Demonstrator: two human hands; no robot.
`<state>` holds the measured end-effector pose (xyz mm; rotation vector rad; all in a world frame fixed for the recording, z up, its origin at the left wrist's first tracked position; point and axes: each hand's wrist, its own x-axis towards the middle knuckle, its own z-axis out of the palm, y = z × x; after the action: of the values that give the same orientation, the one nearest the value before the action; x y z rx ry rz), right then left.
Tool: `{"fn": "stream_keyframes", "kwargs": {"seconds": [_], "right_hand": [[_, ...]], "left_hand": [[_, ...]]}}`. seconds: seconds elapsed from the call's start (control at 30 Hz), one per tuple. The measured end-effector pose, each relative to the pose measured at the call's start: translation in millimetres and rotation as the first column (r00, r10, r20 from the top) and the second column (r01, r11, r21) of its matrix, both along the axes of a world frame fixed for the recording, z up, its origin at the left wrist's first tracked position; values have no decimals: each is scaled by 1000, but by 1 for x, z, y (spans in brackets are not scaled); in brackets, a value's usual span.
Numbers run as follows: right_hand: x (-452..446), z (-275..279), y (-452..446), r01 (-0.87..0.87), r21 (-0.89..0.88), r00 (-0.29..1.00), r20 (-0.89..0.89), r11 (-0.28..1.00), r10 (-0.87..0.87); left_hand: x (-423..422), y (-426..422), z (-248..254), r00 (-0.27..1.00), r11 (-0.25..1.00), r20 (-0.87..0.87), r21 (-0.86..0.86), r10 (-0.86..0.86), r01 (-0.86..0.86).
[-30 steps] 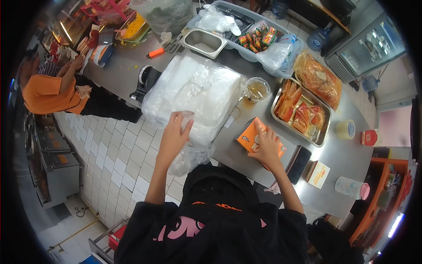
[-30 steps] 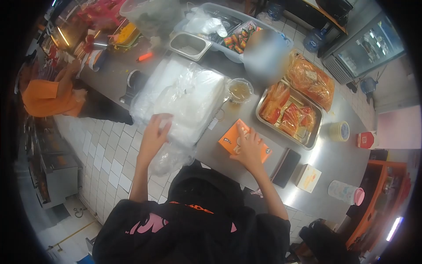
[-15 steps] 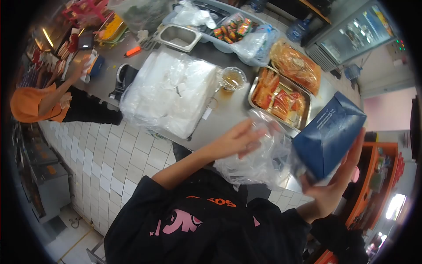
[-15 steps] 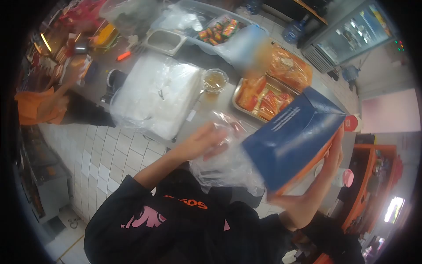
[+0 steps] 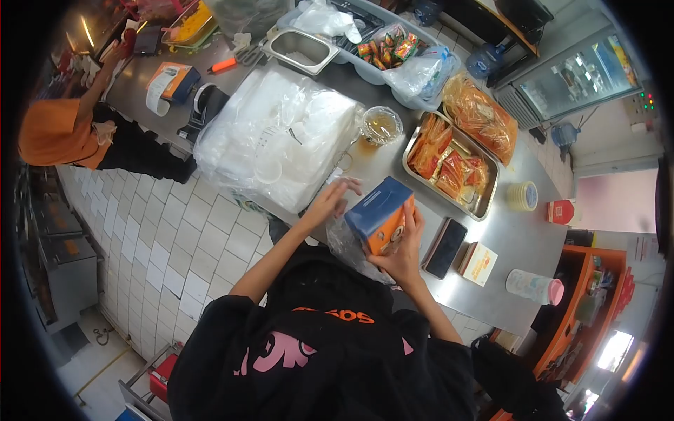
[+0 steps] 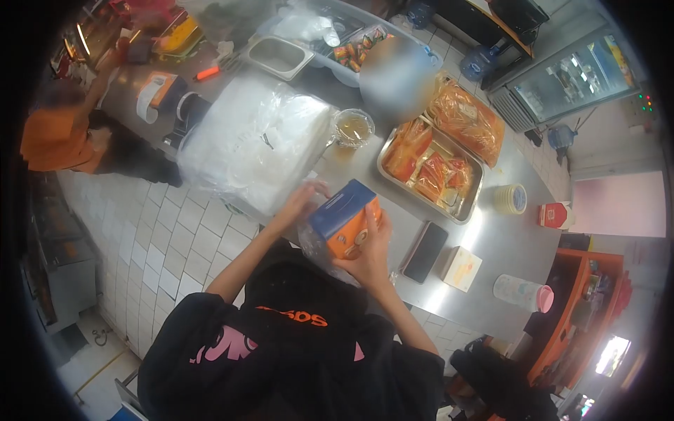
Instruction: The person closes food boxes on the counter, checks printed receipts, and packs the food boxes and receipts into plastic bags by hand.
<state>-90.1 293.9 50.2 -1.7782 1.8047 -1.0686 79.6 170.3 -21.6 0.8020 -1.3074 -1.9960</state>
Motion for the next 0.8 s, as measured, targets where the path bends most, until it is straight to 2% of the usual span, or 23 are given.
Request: {"fn": "stream_keyframes", "kwargs": {"seconds": [0.03, 0.07, 0.1, 0.13, 0.17, 0.2, 0.23, 0.27, 0.3, 0.33, 0.37, 0.4, 0.47, 0.5, 0.57, 0.6, 0.63, 0.67, 0.7, 0.73, 0.77, 0.8], "right_hand": [[-1, 1, -2, -1, 2, 1000, -3, 1000, 1], [-2, 2, -4, -134, -142, 991, -40, 981, 129], [-2, 1, -4, -259, -276, 966, -93, 926, 242], [-6, -7, -8, -248, -273, 968, -93, 929, 232], [-12, -22, -15, -407, -270, 913, -133, 873, 385], [-16, -30, -17, -553, -262, 833, -173, 791, 525], [-15, -25, -17, -539, -142, 826, -279, 830, 489], [-16, -15, -15, -534, -144, 829, -285, 833, 482], [-19, -2, -12, -337, 77, 908, -238, 938, 345], [-22, 5, -11, -125, 304, 954, -223, 945, 198], [-25, 0, -10, -12, 240, 983, -174, 971, 55], [-24, -3, -8, -15, 248, 984, -169, 969, 59], [-24, -4, -9, 223, 253, 930, -345, 941, -128], [-24, -2, -7, 173, 236, 896, -441, 956, -53], [-25, 11, -4, 154, 207, 916, -397, 966, -61], [-25, 19, -2, 150, 186, 934, -349, 971, -77], [-26, 26, -2, 111, 113, 972, -221, 987, -84], [-22, 39, -2, 100, 110, 974, -215, 989, -75], [-16, 56, -2, 27, 20, 978, -209, 999, -22], [-13, 64, -1, -39, -69, 978, -207, 997, 24], [-13, 63, 1, -165, -96, 970, -199, 982, 143], [-7, 72, -7, -316, -169, 939, -196, 933, 283]], "left_hand": [[0, -2, -5, 1000, 993, -20, 121, 17, -14], [-3, -2, -10, 1000, 992, -20, 122, 15, -12], [-8, 0, -13, 991, 974, -128, 228, 39, -8], [-11, 0, -10, 982, 960, -182, 281, 47, 6], [-14, 1, -7, 971, 943, -233, 333, 59, 23], [-15, 0, 10, 979, 943, -192, 332, 63, 5], [-10, -3, 25, 983, 945, -174, 327, 62, -1], [-5, -6, 40, 986, 947, -156, 322, 61, -7], [14, -11, 52, 997, 989, -64, 135, -50, 58], [20, -8, 54, 997, 997, -50, 58, -54, 57], [27, -5, 56, 998, 998, -36, -19, -55, 54], [26, -1, 65, 998, 999, -31, -11, -53, 52], [20, 4, 97, 986, 998, -168, 54, 19, -10], [17, 3, 106, 985, 999, -168, 52, 26, -17], [14, -7, 118, 980, 980, 187, -178, -60, 94], [15, -13, 107, 981, 981, 189, -180, -40, 75], [17, -20, 85, 986, 970, 165, -241, 22, 19], [19, -26, 64, 988, 953, 138, -302, 75, -30], [23, -32, 51, 986, 951, 144, -307, 80, -33], [29, -36, 38, 986, 988, 143, -142, 86, -65], [34, -40, 26, 986, 995, 142, 27, 88, -93], [36, -43, 21, 996, 985, 16, 144, 90, -91]]}}
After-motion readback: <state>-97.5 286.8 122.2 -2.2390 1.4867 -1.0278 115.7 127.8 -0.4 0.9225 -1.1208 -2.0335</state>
